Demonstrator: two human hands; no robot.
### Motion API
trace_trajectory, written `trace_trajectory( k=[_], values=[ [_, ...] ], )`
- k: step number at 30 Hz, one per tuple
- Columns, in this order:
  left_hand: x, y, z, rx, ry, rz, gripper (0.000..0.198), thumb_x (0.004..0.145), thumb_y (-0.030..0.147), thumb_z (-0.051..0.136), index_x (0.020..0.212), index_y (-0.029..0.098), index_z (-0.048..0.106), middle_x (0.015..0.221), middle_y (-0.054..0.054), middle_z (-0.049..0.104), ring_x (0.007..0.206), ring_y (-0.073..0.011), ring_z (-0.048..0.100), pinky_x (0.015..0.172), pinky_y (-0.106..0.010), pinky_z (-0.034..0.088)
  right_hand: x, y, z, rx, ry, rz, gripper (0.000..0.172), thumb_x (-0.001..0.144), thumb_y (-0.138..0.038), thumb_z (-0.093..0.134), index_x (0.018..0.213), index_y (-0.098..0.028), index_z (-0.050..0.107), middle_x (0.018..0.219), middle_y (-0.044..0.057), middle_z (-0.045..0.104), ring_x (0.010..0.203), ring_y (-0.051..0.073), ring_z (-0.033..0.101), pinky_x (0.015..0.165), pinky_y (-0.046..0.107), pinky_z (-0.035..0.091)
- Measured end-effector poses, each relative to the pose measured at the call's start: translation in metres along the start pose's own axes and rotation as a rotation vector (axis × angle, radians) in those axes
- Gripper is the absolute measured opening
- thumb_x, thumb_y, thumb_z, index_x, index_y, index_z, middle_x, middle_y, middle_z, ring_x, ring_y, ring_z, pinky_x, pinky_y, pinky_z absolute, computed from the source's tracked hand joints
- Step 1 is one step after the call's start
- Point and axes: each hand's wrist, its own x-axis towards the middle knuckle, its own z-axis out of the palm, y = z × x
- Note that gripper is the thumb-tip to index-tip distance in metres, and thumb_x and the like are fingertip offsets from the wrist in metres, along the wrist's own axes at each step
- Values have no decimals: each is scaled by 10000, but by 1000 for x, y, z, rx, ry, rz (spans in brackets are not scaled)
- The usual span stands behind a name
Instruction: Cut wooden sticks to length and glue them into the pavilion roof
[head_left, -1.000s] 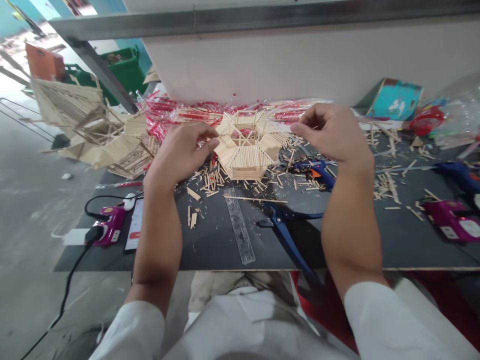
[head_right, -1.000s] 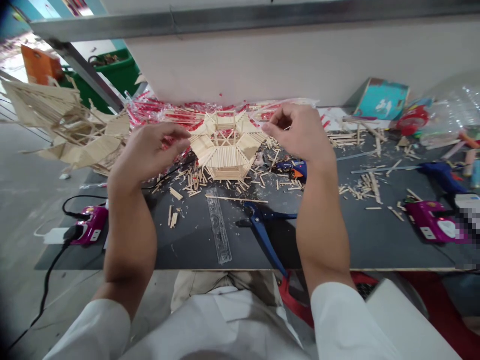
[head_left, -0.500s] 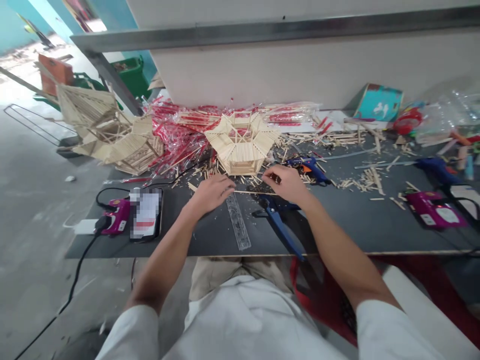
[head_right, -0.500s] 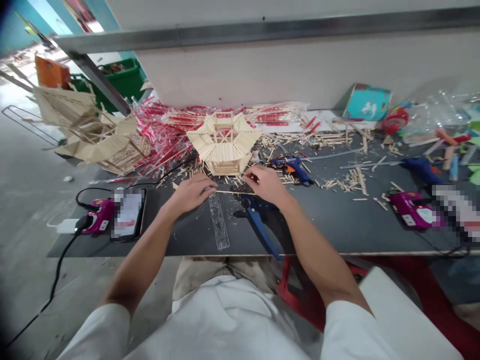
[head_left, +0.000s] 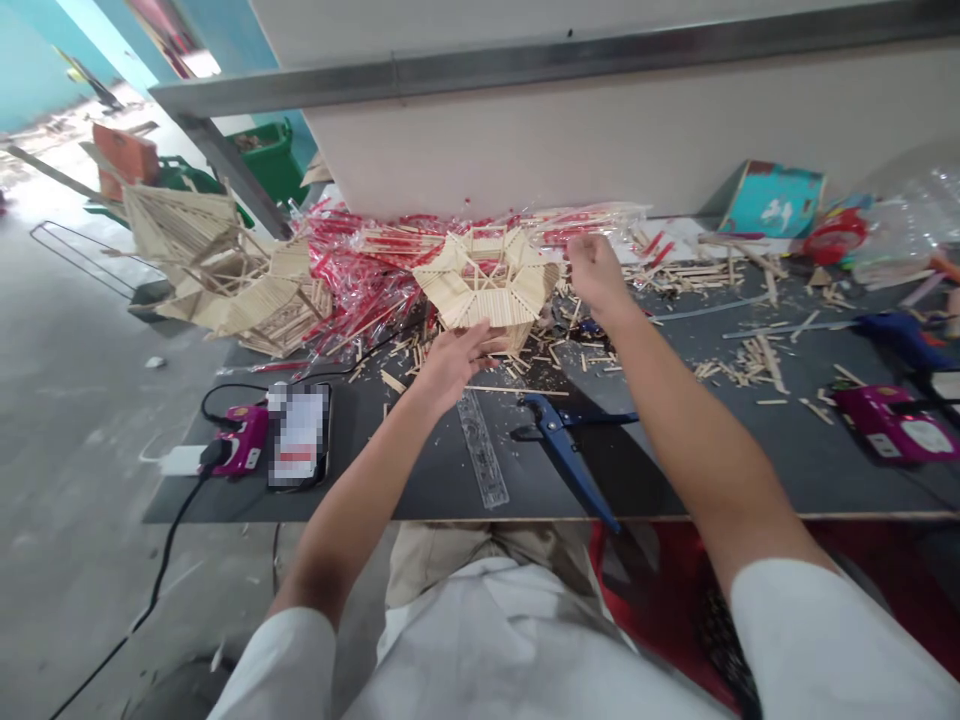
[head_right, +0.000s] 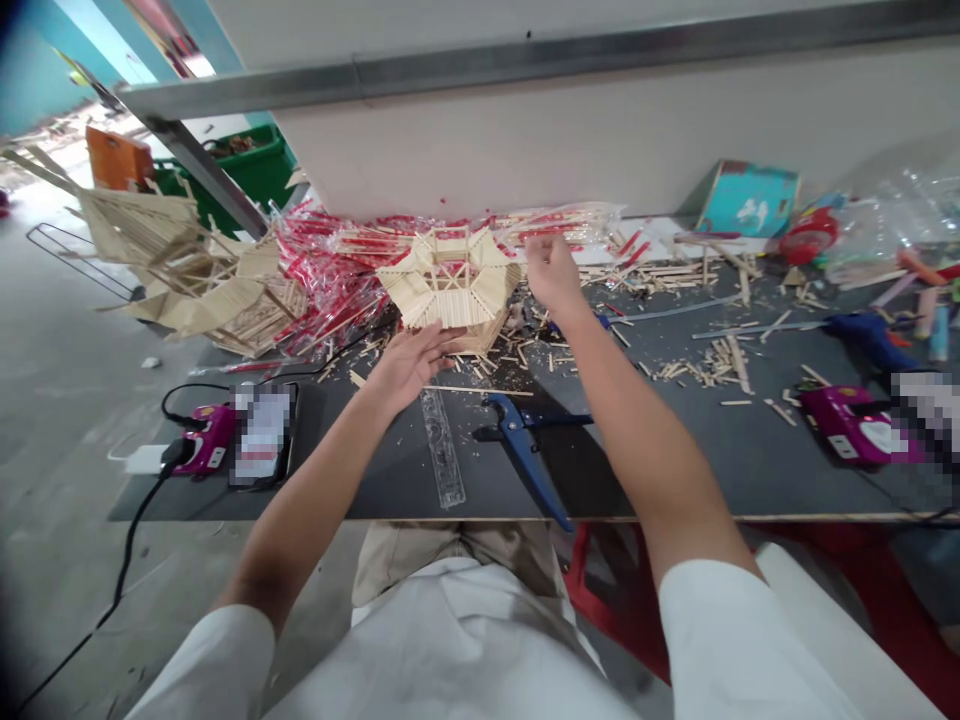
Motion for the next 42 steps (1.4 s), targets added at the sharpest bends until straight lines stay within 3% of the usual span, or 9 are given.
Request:
trace_trajectory(
  k=[3,7,10,14,16,24,33,37,42],
  values=[
    [7,-8,8,-40,76,-12,295,971,459,790,1001,175,716,1308,-177,781,952,-209,780,725,-300,607,13,-5,15,38,21,99,424,991,-582,669,1225,-232,617,1212,129,724,1131,294,696,1071,491,536],
    [3,-13,-8,99,12,40,311,968,459,777,1071,173,710,1289,-175,778,863,-177,765,694,-292,597,-7,-10,18,1,26,11,265,977,-375,686,1188,-223,634,1211,123,737,1100,271,699,1060,471,544],
    [-8,-9,-36,462,-66,71,397,940,451,807,1200,180,682,1237,-166,770,845,-194,766,676,-307,578,-33,-8,8,-5,120,-62,239,971,-368,692,1152,-227,625,1176,110,732,1015,246,708,971,424,565],
    [-18,-4,-77,1176,47,416,198,1039,325,633,1165,189,700,1084,-106,781,986,-252,743,905,-410,566,-76,-3,-8,-2,289,-163,264,953,-449,718,1031,-239,579,966,64,687,832,217,672,785,386,547],
    [-20,-4,-93,1343,83,491,213,1069,295,568,1204,185,690,1153,-112,773,1011,-255,732,936,-420,562,-101,-2,-13,-12,298,-192,258,955,-458,716,977,-242,575,897,40,671,739,192,635,727,369,520],
    [-23,-9,-102,1544,-51,421,263,1099,276,515,1246,218,725,1269,-111,755,1248,-312,680,1079,-473,546,-149,-4,-4,-140,-81,-362,315,1008,-408,662,776,-243,527,677,-6,591,608,159,522,660,334,431],
    [-20,-7,-104,1539,-202,460,367,1120,277,477,1397,212,710,1424,-139,685,1361,-320,596,1202,-519,471,-153,-6,1,-208,-366,-440,211,1030,-345,660,859,-226,632,818,38,691,718,188,611,729,354,459],
    [-20,-8,-103,1569,-351,495,428,1151,381,454,1516,302,662,1569,-115,600,1483,-318,516,1282,-549,371,-158,-8,7,-231,-515,-485,123,1047,-336,675,1060,-228,731,995,60,733,865,210,680,817,364,521],
    [-20,-15,-99,1606,-378,409,660,1076,537,613,1632,192,532,1651,-186,521,1553,-413,432,1294,-587,331,-160,-6,20,-312,-628,-528,136,1050,-323,694,1079,-202,750,1050,95,717,1019,273,665,901,409,522]
  ],
)
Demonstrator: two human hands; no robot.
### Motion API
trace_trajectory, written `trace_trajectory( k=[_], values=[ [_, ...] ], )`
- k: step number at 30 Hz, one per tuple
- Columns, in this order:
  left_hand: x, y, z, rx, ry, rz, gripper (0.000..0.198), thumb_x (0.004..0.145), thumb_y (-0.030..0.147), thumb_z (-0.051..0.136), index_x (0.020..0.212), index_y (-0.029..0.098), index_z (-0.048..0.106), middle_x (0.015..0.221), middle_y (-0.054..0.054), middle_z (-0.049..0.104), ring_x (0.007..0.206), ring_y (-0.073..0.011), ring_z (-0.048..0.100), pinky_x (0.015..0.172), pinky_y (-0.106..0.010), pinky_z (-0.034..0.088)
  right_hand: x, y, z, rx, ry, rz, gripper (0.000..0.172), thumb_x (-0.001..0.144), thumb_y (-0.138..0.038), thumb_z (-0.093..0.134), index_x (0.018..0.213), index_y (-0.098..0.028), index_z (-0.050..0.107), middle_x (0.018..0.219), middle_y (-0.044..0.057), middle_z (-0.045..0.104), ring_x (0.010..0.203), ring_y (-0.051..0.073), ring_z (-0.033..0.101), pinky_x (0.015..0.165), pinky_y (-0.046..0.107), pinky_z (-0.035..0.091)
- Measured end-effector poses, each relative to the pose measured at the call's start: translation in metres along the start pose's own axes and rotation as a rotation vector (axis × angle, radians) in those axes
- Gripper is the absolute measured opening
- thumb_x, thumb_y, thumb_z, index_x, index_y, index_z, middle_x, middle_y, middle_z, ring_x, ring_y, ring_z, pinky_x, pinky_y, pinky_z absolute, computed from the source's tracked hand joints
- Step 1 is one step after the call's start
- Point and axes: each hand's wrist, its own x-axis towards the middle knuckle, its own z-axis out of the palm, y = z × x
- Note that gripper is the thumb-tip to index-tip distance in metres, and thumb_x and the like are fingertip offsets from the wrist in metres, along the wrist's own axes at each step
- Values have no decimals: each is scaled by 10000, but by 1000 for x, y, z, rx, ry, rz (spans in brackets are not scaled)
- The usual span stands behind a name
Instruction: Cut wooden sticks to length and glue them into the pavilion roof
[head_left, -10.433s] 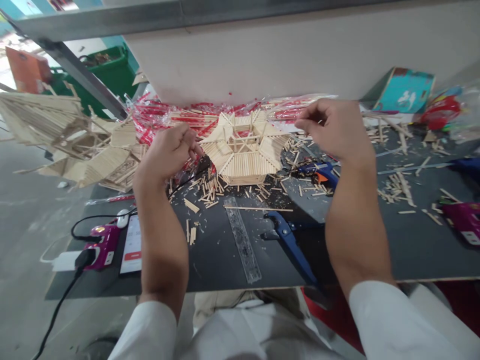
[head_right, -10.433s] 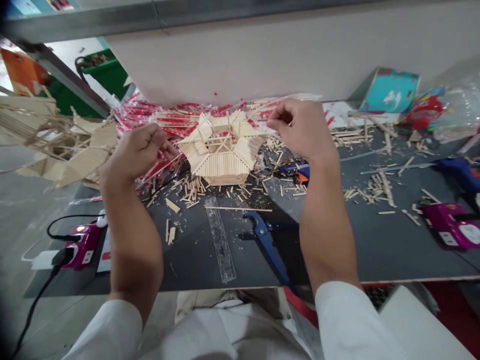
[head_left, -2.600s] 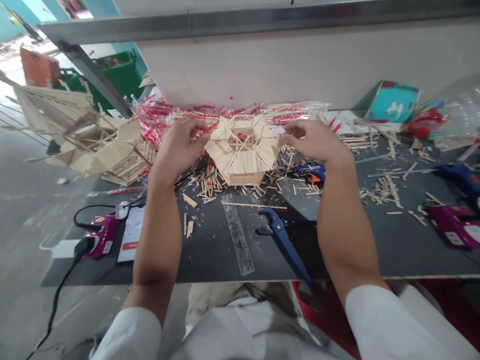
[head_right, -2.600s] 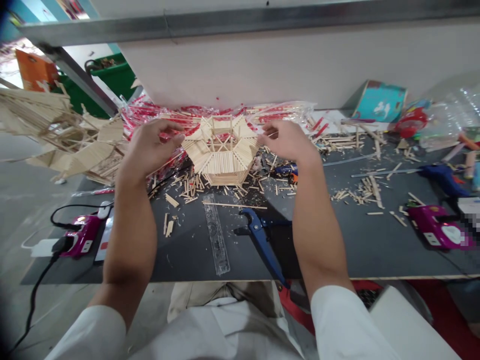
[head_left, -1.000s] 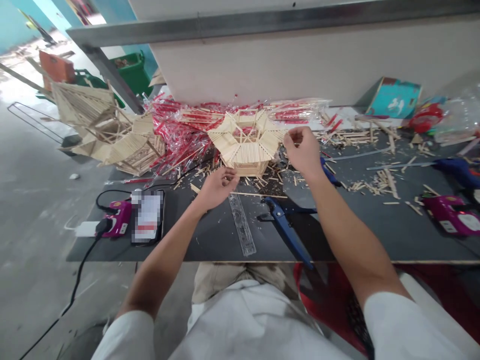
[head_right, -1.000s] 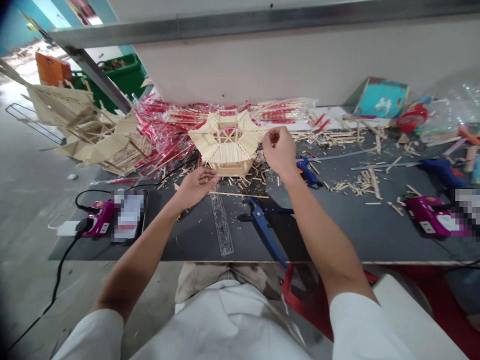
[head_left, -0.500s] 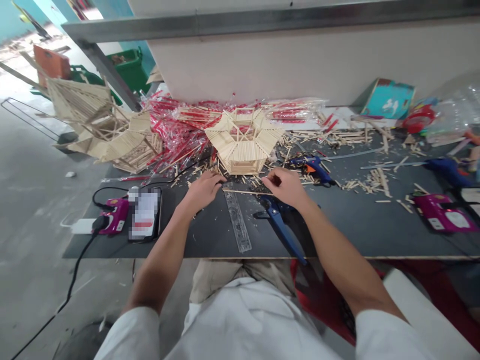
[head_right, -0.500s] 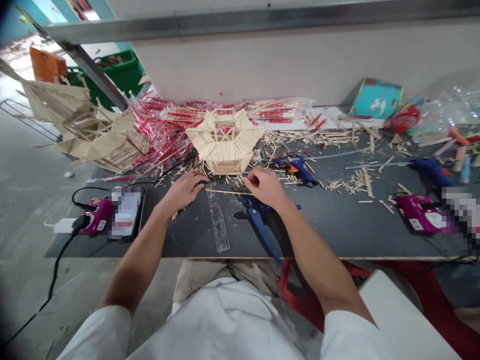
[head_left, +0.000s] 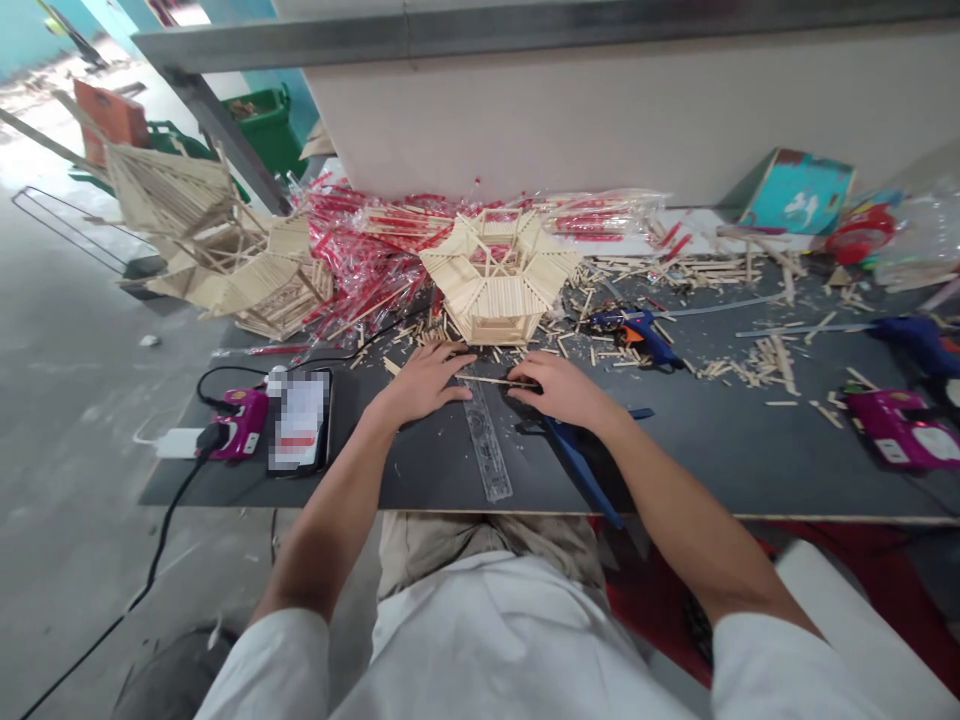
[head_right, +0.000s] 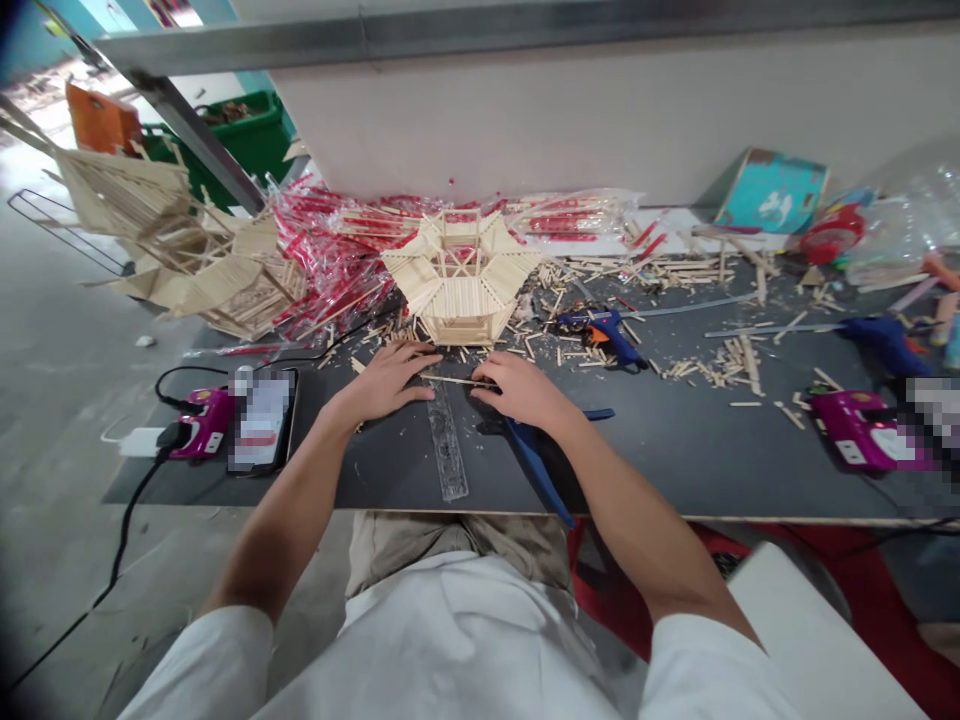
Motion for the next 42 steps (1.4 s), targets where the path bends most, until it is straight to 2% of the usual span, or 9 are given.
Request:
trace_trajectory(
  k=[6,14,18,23,26,32,36,38,42],
  values=[
    [3,8,2,-139,70,-70,517,933,379,849,1371,173,668,1407,-150,688,1364,-361,582,1241,-531,409,2,-2,3,-21,25,16,125,1061,-273,654,990,-199,726,983,88,702,984,268,639,894,402,492],
    [5,15,3,-328,107,-192,718,829,245,914,1473,184,602,1413,-135,718,1341,-340,620,1136,-485,513,2,-1,5,-13,46,24,110,1048,-279,677,992,-202,733,943,72,696,924,238,630,849,363,472],
    [5,14,-2,-363,148,-231,723,738,237,965,1400,189,678,1250,-105,750,1086,-280,690,1005,-433,564,1,-1,3,-6,43,20,135,1052,-293,664,991,-199,740,940,80,702,931,247,628,850,374,472],
    [-3,15,-20,-608,56,-106,137,890,308,803,988,212,811,923,-40,763,837,-196,693,806,-330,544,-1,-4,-1,20,58,7,165,1058,-312,645,988,-200,744,942,84,702,933,252,634,869,389,488],
    [-7,15,-29,-745,3,-20,137,940,348,772,917,220,814,900,-43,782,841,-177,708,789,-297,541,-3,-4,-6,61,86,0,157,1054,-306,643,997,-207,751,951,79,703,931,242,648,870,383,503],
    [-4,20,-26,-1007,262,-129,242,886,408,875,899,179,798,750,-24,725,584,-104,606,569,-230,502,-8,-1,-26,238,132,6,206,982,-403,766,1046,-209,786,962,61,748,836,202,695,791,339,541],
    [0,28,-23,-1046,522,-180,259,857,410,908,913,184,794,776,-40,772,561,-100,597,535,-234,517,-13,-3,-38,640,108,13,673,640,-535,1042,1192,-246,787,1023,48,777,886,225,730,795,348,583],
    [3,32,-25,-1009,627,-220,271,839,420,916,907,189,791,750,-32,766,545,-101,593,510,-234,510,-13,-5,-40,913,225,52,729,598,-558,1059,1204,-271,771,956,19,767,775,183,712,701,314,581],
    [10,38,-37,-926,698,-240,247,842,417,899,917,212,785,672,1,722,489,-90,564,476,-237,490,-10,-1,-44,1112,641,146,490,717,-639,977,925,-266,736,710,-30,695,511,104,567,438,226,409]
  ],
)
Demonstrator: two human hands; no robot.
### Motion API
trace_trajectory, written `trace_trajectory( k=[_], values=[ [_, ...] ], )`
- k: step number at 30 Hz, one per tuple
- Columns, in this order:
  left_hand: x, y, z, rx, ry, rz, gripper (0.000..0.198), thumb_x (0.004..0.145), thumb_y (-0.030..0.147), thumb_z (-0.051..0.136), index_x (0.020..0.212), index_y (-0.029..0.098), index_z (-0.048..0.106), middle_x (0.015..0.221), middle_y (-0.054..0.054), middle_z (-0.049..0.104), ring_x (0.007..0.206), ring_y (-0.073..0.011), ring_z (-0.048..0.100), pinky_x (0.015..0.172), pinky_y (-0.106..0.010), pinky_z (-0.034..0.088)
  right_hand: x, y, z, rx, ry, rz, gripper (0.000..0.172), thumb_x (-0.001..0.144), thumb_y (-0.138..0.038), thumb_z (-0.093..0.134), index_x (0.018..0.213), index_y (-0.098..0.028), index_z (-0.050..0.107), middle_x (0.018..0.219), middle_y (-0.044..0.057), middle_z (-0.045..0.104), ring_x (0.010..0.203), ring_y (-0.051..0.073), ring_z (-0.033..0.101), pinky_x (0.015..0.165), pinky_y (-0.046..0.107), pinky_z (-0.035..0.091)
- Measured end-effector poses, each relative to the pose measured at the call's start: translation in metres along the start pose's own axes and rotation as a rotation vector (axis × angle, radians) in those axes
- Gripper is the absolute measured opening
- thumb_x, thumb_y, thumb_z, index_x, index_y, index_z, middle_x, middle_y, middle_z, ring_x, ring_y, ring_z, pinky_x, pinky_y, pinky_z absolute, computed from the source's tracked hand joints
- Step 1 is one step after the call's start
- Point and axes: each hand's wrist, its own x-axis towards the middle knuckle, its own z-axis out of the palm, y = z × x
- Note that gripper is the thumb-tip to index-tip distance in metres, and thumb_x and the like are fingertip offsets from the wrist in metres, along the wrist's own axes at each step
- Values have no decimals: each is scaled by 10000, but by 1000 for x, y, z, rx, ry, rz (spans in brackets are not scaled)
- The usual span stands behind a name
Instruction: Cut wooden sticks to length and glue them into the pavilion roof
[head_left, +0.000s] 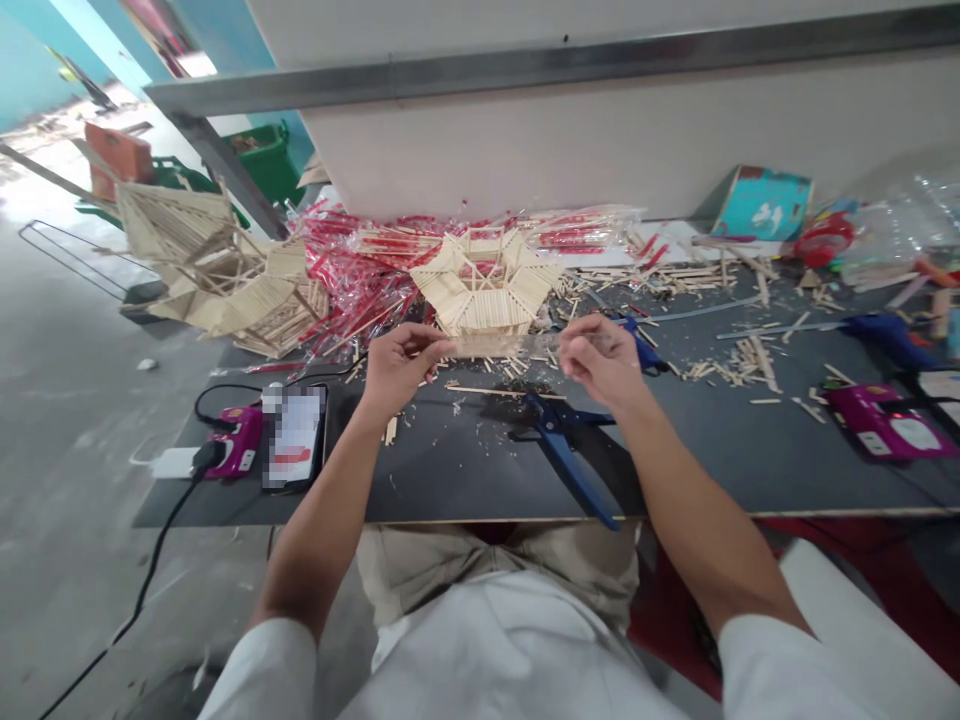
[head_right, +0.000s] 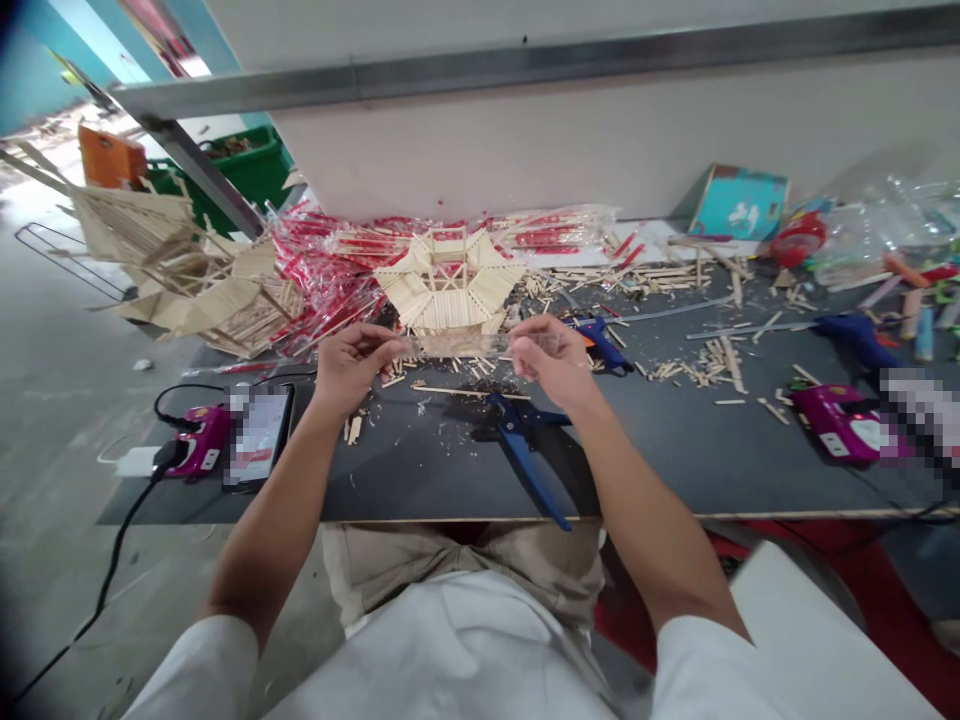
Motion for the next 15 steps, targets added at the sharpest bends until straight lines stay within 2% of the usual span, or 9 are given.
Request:
trace_trajectory(
  k=[2,5,7,10,12,15],
  values=[
    [6,9,2,29,-13,35,207,847,382,890,908,217,782,630,18,688,466,-85,553,459,-234,469,5,0,-5,-25,123,-39,476,714,-628,983,829,-257,708,678,-26,703,486,102,560,401,217,388],
    [15,23,4,75,-33,99,174,840,340,892,882,213,783,615,23,677,464,-86,572,452,-228,457,12,-1,-16,-76,227,-75,511,661,-653,1004,772,-238,727,712,10,755,505,116,615,428,233,478],
    [23,33,2,102,-27,135,161,826,314,895,878,207,786,652,13,706,473,-87,592,450,-225,460,15,-1,-25,-135,272,-84,543,704,-727,946,769,-226,748,737,38,778,506,129,643,447,255,529],
    [36,49,-7,133,-3,147,163,812,291,895,895,197,792,699,-2,751,460,-85,590,432,-222,462,16,-2,-39,-210,309,-69,574,781,-783,861,835,-216,788,732,53,785,490,146,662,441,269,556],
    [48,61,-17,142,12,153,180,809,293,906,900,193,788,668,7,739,456,-85,578,431,-219,459,16,-3,-45,-239,313,-52,575,782,-774,867,881,-211,807,700,45,772,484,146,665,430,258,549],
    [64,79,-27,151,14,202,240,790,297,945,900,173,772,677,11,738,495,-83,581,462,-223,460,14,-6,-48,-270,258,-19,558,807,-750,865,875,-199,809,635,24,723,456,126,629,387,229,495]
  ],
)
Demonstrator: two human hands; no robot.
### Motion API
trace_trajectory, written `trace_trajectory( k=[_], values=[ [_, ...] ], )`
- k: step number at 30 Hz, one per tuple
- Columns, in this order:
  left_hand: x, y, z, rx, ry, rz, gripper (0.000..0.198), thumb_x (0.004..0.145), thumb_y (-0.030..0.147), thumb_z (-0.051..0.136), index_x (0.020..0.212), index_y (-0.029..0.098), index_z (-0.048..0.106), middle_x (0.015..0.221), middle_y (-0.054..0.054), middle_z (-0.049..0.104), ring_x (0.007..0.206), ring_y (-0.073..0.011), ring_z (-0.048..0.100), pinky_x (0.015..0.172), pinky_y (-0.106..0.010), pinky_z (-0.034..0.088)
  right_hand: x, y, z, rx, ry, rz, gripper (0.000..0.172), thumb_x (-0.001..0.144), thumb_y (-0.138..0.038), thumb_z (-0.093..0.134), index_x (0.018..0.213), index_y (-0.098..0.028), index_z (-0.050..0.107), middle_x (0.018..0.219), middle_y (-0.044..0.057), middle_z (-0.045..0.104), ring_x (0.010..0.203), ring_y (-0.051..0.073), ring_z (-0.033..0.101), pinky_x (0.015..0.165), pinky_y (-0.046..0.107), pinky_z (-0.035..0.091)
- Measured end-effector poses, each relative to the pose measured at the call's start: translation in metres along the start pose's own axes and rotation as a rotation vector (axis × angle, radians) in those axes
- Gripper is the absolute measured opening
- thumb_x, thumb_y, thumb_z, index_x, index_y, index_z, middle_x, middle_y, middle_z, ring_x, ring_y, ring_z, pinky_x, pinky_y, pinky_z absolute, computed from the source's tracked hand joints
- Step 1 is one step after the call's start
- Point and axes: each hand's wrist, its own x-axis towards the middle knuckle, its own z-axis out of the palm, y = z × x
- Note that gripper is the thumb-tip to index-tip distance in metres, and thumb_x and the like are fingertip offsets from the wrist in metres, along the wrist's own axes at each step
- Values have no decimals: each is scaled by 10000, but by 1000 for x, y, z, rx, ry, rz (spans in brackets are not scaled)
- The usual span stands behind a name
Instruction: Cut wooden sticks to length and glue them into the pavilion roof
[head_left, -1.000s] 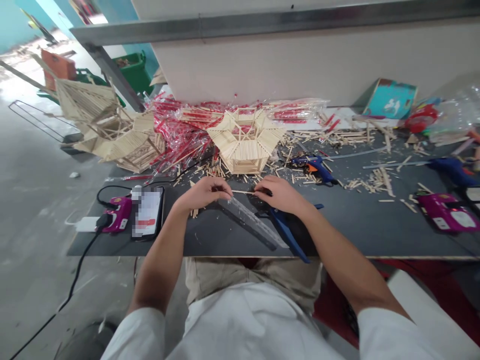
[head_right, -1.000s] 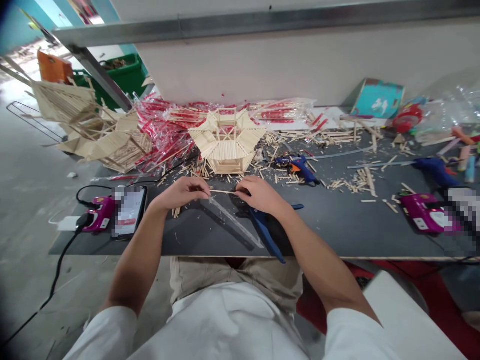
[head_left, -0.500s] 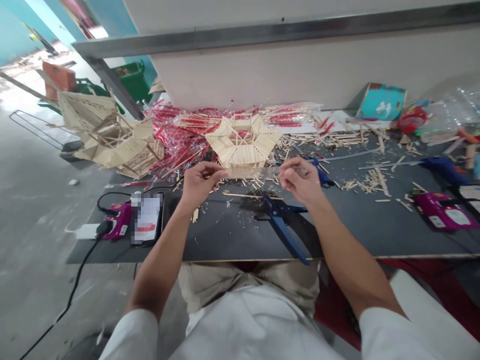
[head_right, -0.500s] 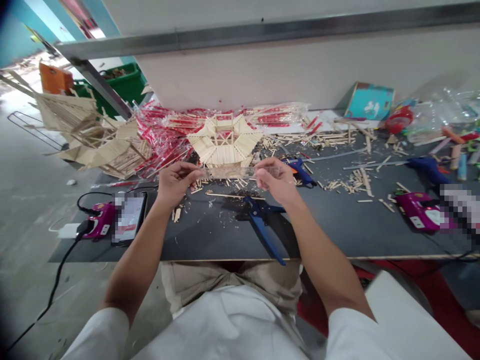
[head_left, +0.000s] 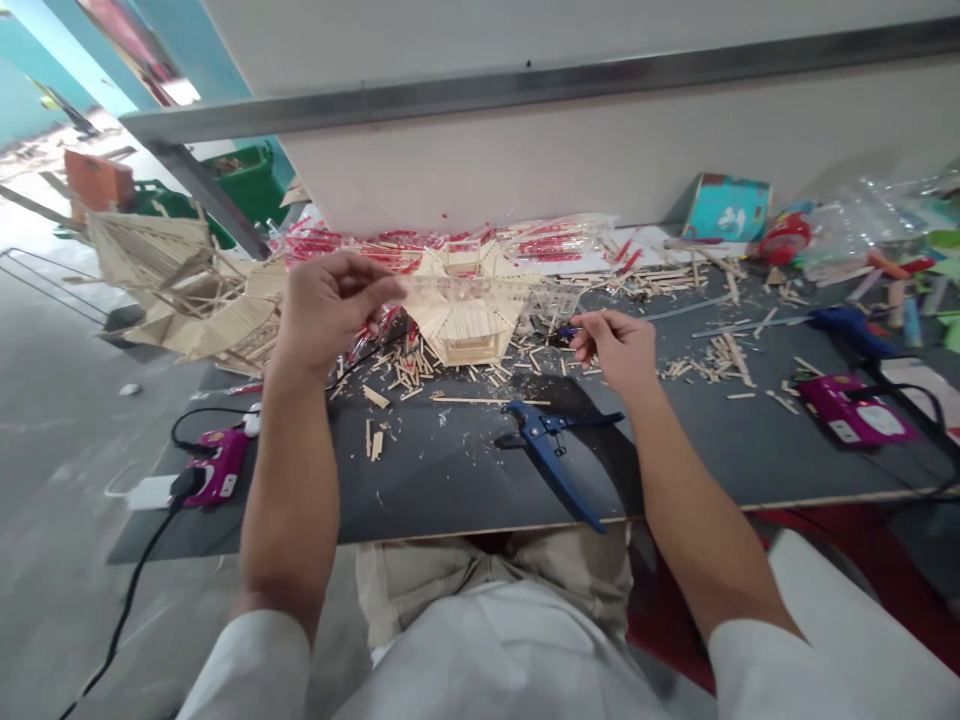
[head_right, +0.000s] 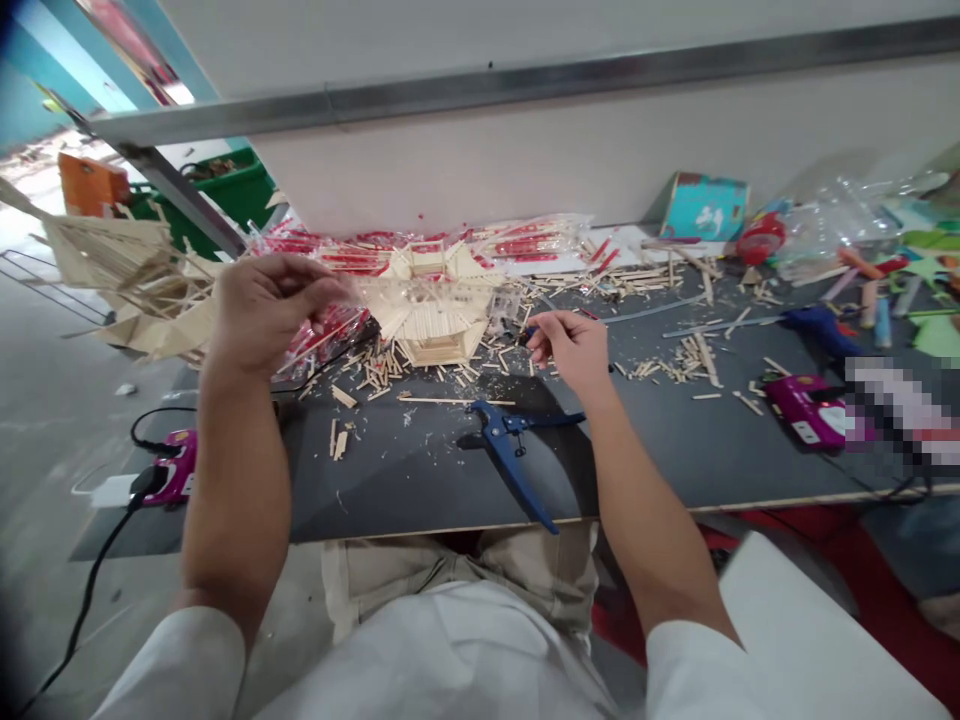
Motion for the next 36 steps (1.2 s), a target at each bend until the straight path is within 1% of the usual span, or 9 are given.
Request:
trace_trajectory(
  k=[4,7,13,16,19,24,28,33,36],
  values=[
    [15,7,5,4,14,67,221,831,264,930,924,156,761,658,26,721,496,-72,557,479,-223,433,-5,-3,7,93,-181,17,552,810,-709,889,1056,-223,799,769,23,768,543,131,675,463,247,550],
    [19,0,19,-62,-40,43,156,807,175,912,887,153,780,673,0,744,460,-75,567,432,-216,418,-7,-3,15,176,-224,-2,747,692,-716,964,1246,-269,736,921,28,812,622,142,713,536,267,590],
    [23,-15,26,23,-111,-9,168,806,47,899,824,136,758,594,46,687,448,-46,555,441,-170,392,-9,-1,21,87,-34,1,529,761,-722,910,891,-234,749,658,5,727,463,123,625,394,235,481],
    [24,-16,16,64,-104,-16,142,822,18,880,865,75,757,607,57,706,458,-31,578,480,-139,416,-11,3,25,12,-51,0,442,762,-617,948,841,-216,780,695,36,763,507,151,674,445,268,557],
    [26,-20,0,68,-7,67,160,819,17,878,915,38,752,633,67,727,472,-16,595,513,-112,433,-15,9,27,-66,-117,-10,370,824,-563,910,858,-210,806,706,38,773,535,173,704,501,306,608],
    [31,-37,-32,-18,214,219,224,908,181,890,976,62,712,785,17,811,487,-4,584,482,-121,456,-15,17,24,-399,-249,-117,382,901,-559,835,743,-220,758,628,12,733,511,161,653,539,307,550],
    [35,-40,-45,-153,309,242,256,959,258,849,1004,74,678,804,21,811,475,8,532,455,-120,380,-13,17,21,-567,-276,-218,440,902,-563,834,652,-221,710,571,4,701,529,160,622,590,316,496],
    [31,-23,-49,-436,366,247,568,709,538,1023,900,142,663,730,44,745,472,-17,463,356,-172,261,-10,13,19,-435,-309,-138,382,987,-590,698,903,-233,803,747,30,793,607,203,708,623,363,595],
    [26,-12,-43,-443,330,243,566,668,590,1033,865,190,685,737,57,751,473,-29,446,336,-220,245,0,-5,21,-433,-358,-185,311,909,-563,812,871,-254,818,782,36,804,677,233,742,681,412,631]
  ],
)
